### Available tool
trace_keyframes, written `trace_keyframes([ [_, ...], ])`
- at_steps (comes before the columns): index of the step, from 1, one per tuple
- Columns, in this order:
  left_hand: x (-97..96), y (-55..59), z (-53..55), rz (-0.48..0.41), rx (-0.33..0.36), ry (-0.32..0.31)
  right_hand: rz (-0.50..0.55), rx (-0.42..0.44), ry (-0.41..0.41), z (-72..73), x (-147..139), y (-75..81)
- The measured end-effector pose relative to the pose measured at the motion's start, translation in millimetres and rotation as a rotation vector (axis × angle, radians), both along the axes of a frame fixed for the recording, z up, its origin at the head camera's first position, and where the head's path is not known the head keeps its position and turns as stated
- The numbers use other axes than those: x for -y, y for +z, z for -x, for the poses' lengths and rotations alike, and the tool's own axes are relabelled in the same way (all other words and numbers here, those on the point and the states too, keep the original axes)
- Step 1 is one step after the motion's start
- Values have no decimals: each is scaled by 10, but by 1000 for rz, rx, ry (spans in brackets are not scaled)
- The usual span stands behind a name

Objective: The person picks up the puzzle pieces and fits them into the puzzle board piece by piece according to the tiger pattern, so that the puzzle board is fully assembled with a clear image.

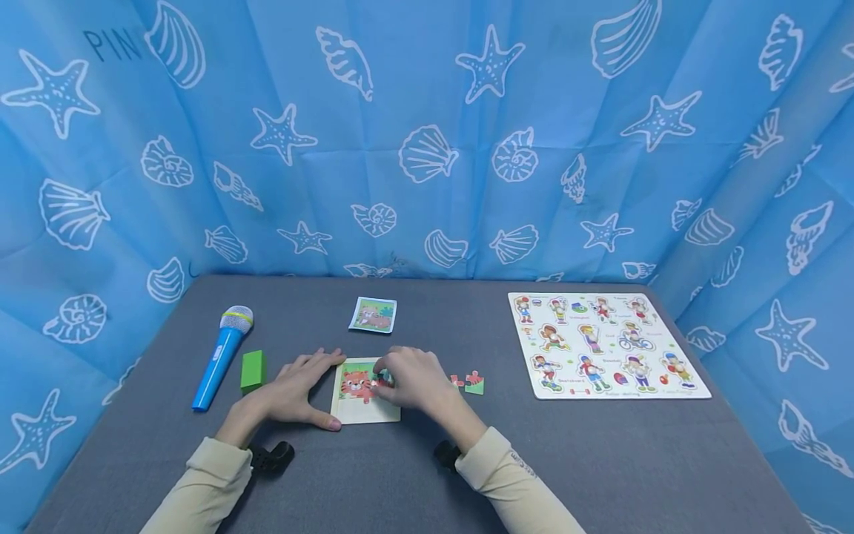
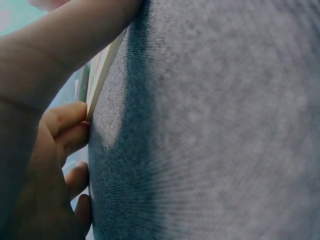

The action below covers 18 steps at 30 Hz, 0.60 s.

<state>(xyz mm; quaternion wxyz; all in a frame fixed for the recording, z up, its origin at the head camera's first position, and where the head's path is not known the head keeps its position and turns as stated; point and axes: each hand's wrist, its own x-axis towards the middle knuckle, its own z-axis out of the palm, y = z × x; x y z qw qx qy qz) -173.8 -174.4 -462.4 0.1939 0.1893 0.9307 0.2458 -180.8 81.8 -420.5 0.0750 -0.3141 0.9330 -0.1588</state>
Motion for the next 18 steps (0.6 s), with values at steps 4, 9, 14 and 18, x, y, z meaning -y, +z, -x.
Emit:
trace_keyframes([
  [4, -2, 1, 0, 1, -5, -3, -16, 10, 0, -13, 13, -35],
  [9, -2, 7, -5, -2, -10, -7, -26, 23, 20, -39, 28, -70],
  [14, -5, 10, -4, -1, -8, -7, -33, 27, 31, -56, 47, -83],
  [18, 0, 11, -4, -7, 1, -6, -24, 31, 33, -64, 56, -90],
])
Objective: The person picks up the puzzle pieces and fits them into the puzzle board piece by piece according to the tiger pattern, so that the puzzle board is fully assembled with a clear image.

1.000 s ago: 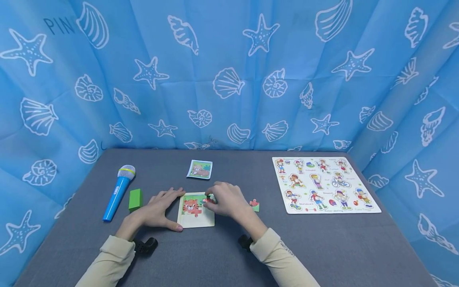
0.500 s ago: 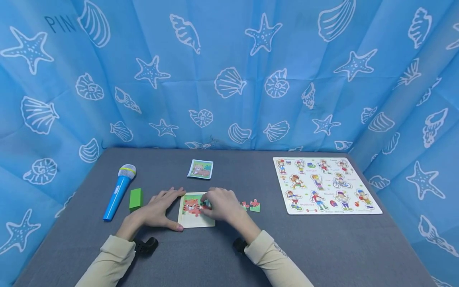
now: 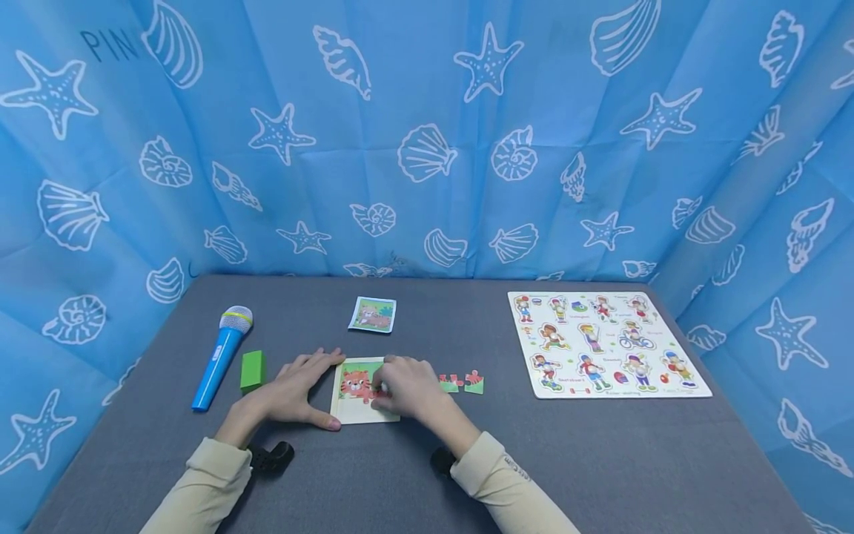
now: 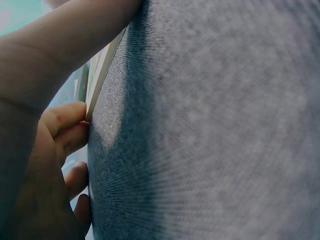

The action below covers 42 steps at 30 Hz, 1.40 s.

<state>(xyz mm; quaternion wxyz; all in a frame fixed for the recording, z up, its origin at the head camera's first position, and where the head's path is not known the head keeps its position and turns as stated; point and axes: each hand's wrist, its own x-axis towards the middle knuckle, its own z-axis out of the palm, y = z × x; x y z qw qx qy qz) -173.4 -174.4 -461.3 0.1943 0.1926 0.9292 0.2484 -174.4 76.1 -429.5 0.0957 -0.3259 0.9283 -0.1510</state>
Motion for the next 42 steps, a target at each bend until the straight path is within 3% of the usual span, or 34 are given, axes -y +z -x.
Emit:
trace_keyframes([
  [7, 11, -24, -3, -5, 9, 4, -11, -23, 20, -25, 22, -22],
  [15, 6, -29, -7, -1, 8, 9, -19, 45, 13, -17, 21, -13],
  [22, 13, -26, 2, -3, 6, 3, -16, 46, 33, -12, 22, 9],
  [34, 18, -37, 16, -4, 2, -7, 42, 4, -65, -9, 50, 19],
  [42, 9, -14, 10, 4, 0, -3, 18, -5, -94, -15, 67, -1],
])
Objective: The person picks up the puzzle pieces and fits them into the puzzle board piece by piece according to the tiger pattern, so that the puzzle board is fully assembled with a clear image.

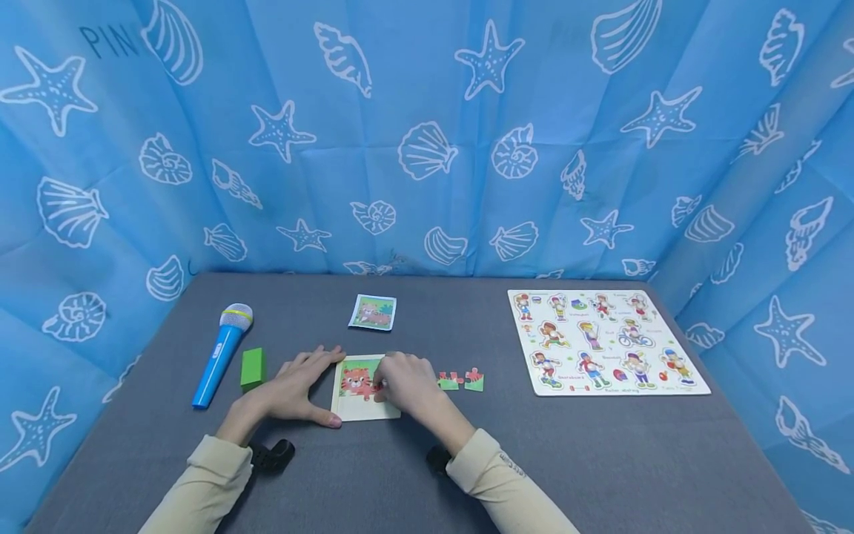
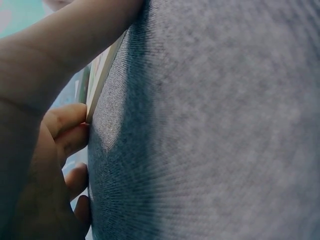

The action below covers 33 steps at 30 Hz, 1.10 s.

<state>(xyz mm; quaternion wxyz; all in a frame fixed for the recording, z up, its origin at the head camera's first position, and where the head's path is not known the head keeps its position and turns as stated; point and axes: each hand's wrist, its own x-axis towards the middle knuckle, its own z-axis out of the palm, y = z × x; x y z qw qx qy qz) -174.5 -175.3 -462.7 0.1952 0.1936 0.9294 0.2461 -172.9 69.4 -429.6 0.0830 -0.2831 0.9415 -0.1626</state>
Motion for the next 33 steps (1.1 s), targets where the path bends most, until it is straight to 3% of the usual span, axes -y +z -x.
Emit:
trace_keyframes([
  [12, -31, 17, 15, 29, -1, 10, -10, -17, 23, 45, -48, -4],
  [22, -25, -10, 14, 33, 6, 14, 8, -85, 0, 47, -104, 67],
  [33, -15, -34, 11, 23, 0, 13, -8, -19, 8, 36, -51, 6],
])
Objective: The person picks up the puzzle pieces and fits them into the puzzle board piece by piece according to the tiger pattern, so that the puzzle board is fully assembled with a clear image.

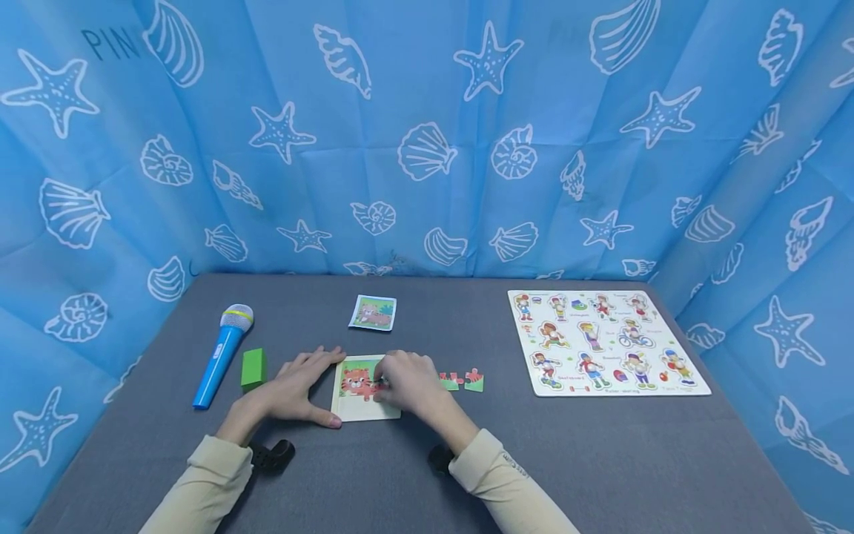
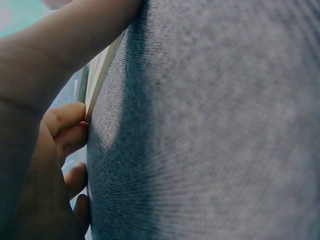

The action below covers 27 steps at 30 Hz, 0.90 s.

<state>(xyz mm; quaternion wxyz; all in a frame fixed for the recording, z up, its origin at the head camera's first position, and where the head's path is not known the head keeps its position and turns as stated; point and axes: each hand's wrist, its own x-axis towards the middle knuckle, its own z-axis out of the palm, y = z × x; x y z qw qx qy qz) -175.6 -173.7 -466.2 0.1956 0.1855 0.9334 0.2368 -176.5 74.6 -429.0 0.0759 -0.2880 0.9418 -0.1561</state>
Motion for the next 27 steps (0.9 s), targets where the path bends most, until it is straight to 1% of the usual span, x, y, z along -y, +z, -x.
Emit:
trace_keyframes([
  [6, -2, 0, -5, 0, -2, -4, 22, 33, -21, 10, 33, -15],
  [13, -2, 12, -8, 4, -5, 0, 36, 43, -54, 19, 68, 4],
  [16, -1, 8, -4, 4, -4, 3, 27, 39, -63, 12, 89, 23],
  [22, -3, 6, -7, -2, -5, -1, -20, 67, -84, -11, 108, 36],
  [25, 1, 3, -10, -6, -6, -1, -13, 73, -92, -13, 117, 31],
  [27, 9, 3, -12, -9, -7, -2, -2, 56, -100, -17, 128, 19],
])
